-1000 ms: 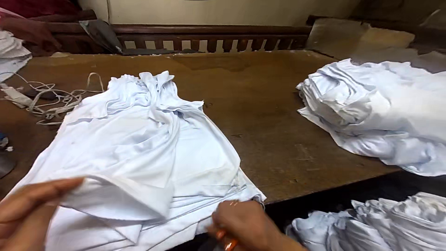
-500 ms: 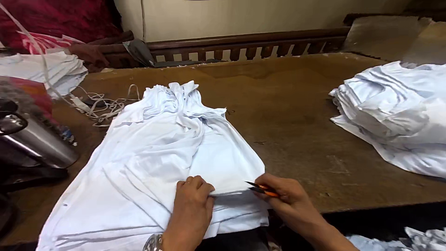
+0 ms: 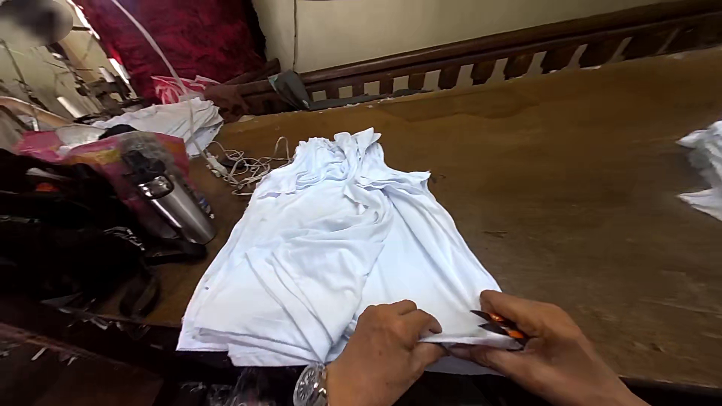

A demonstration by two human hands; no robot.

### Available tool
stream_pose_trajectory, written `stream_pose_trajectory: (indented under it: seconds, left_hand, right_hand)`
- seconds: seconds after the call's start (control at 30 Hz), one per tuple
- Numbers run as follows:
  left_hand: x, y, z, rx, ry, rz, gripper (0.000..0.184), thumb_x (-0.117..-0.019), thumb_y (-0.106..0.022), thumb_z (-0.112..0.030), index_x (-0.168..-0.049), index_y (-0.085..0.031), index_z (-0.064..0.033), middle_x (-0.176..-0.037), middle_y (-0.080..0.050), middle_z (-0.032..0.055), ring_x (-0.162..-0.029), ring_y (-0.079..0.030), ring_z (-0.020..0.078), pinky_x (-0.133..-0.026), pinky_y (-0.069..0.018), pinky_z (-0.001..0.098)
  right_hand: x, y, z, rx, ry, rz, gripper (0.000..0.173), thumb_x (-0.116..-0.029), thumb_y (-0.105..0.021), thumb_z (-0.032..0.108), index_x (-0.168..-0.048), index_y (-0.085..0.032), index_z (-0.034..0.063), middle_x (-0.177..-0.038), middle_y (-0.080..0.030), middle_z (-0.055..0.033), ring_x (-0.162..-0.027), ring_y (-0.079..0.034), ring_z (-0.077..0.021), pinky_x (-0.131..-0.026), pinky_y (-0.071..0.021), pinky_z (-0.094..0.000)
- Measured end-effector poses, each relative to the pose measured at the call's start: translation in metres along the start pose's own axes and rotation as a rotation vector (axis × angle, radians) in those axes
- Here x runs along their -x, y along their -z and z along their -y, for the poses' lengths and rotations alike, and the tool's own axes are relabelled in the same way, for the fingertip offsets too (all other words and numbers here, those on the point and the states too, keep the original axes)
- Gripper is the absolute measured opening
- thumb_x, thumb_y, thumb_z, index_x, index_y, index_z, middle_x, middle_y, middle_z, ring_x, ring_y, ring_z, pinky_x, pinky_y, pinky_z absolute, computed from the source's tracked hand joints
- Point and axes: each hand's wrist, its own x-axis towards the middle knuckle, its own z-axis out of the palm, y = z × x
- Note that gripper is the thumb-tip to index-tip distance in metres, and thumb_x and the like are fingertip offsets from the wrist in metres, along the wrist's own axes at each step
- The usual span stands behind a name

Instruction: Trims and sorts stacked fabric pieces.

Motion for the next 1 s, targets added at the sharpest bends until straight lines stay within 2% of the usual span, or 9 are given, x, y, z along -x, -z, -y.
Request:
stream_pose_trajectory:
  seconds: [0.17,0.3,0.5,0.63,0.7,0.77,0.87,0.93,1.0]
  left_hand:
    - [0.004,0.018,0.012,0.272,0.035,0.01,0.028,-0.0928,-0.077,-0.026,-0.096,-0.075,0.0015,-0.08,-0.065,0.007,-0.073,-0.06,0.009,-0.068,-0.0507,0.0216]
    - [0.016,0.03,0.02,0.316,0.053,-0.141,0.022,-0.1017,-0.064,-0.017,-0.091,-0.076,-0.0013,-0.078,-0.065,0.0022,-0.074,-0.061,0.0063,-0.068,-0.0512,0.0221]
    - [0.042,0.079,0.031,-0.11,0.131,-0.562,0.013,-0.0977,-0.064,-0.016,-0.097,-0.077,-0.0123,-0.088,-0.068,-0.0043,-0.076,-0.064,0.0054,-0.066,-0.0568,0.0221]
    - [0.066,0.093,0.04,-0.449,0.365,-0.59,0.023,-0.0934,-0.062,-0.024,-0.104,-0.077,-0.0113,-0.076,-0.056,-0.0068,-0.058,-0.048,0.0006,-0.049,-0.0406,0.0182]
    - [0.071,0.083,0.016,-0.247,0.383,-0.553,0.026,-0.1003,-0.059,-0.021,-0.117,-0.071,-0.0051,-0.069,-0.063,-0.0085,-0.051,-0.051,-0.0022,-0.045,-0.0427,0.0154]
    - [0.07,0.062,-0.011,0.211,0.382,-0.428,0.036,-0.1063,-0.054,-0.014,-0.138,-0.057,0.0022,-0.077,-0.073,-0.0006,-0.053,-0.061,0.0031,-0.046,-0.051,0.02]
    - [0.061,0.027,-0.025,0.802,0.446,-0.262,0.057,-0.1059,-0.056,-0.013,-0.155,-0.03,0.0023,-0.106,-0.075,0.0152,-0.082,-0.076,0.0269,-0.063,-0.0658,0.0396]
    - [0.054,0.013,-0.019,1.02,0.479,-0.327,0.062,-0.1037,-0.06,-0.014,-0.156,-0.031,-0.0005,-0.105,-0.073,0.0205,-0.089,-0.076,0.0342,-0.063,-0.0664,0.0453]
    - [0.049,0.008,-0.011,1.085,0.525,-0.387,0.058,-0.0999,-0.066,-0.012,-0.152,-0.042,-0.0004,-0.098,-0.074,0.0217,-0.08,-0.077,0.0318,-0.056,-0.0651,0.0409]
  right_hand:
    - [-0.02,-0.014,-0.006,0.129,-0.088,-0.09,0.009,-0.0752,-0.064,0.027,-0.08,-0.064,0.0199,-0.063,-0.051,0.0128,-0.054,-0.046,0.0037,-0.046,-0.0383,-0.0198]
    - [-0.036,-0.014,0.005,0.4,0.009,-0.214,0.014,-0.0777,-0.058,0.019,-0.085,-0.064,0.009,-0.066,-0.055,0.0005,-0.055,-0.052,-0.0137,-0.046,-0.0398,-0.0354]
    - [-0.018,-0.025,0.011,0.337,0.02,-0.223,0.013,-0.0813,-0.064,0.021,-0.087,-0.068,0.0102,-0.072,-0.063,0.001,-0.061,-0.06,-0.0102,-0.052,-0.0498,-0.0322]
    - [0.006,-0.056,0.018,0.192,0.02,-0.144,0.014,-0.0892,-0.064,0.026,-0.088,-0.069,0.0134,-0.072,-0.062,0.0018,-0.062,-0.059,-0.0079,-0.051,-0.0492,-0.0278]
    - [0.011,-0.063,0.02,0.165,0.039,-0.146,0.014,-0.0898,-0.063,0.025,-0.087,-0.068,0.0127,-0.07,-0.06,0.0008,-0.062,-0.057,-0.0082,-0.051,-0.0473,-0.0265]
    - [0.012,-0.062,0.023,0.149,0.073,-0.164,0.015,-0.0917,-0.061,0.025,-0.089,-0.067,0.0117,-0.07,-0.058,0.0004,-0.062,-0.056,-0.0077,-0.052,-0.0458,-0.0241]
    - [0.01,-0.049,0.035,0.138,0.132,-0.204,0.018,-0.0967,-0.057,0.025,-0.092,-0.067,0.0103,-0.071,-0.058,-0.0011,-0.063,-0.055,-0.0076,-0.055,-0.0458,-0.0222]
    - [0.011,-0.035,0.047,0.171,0.149,-0.183,0.018,-0.0977,-0.056,0.025,-0.096,-0.067,0.0105,-0.072,-0.058,-0.0028,-0.064,-0.055,-0.0098,-0.056,-0.0459,-0.0233]
    - [0.017,-0.023,0.058,0.237,0.156,-0.113,0.019,-0.0996,-0.056,0.025,-0.098,-0.067,0.0098,-0.072,-0.057,-0.0051,-0.063,-0.055,-0.0142,-0.054,-0.0442,-0.027]
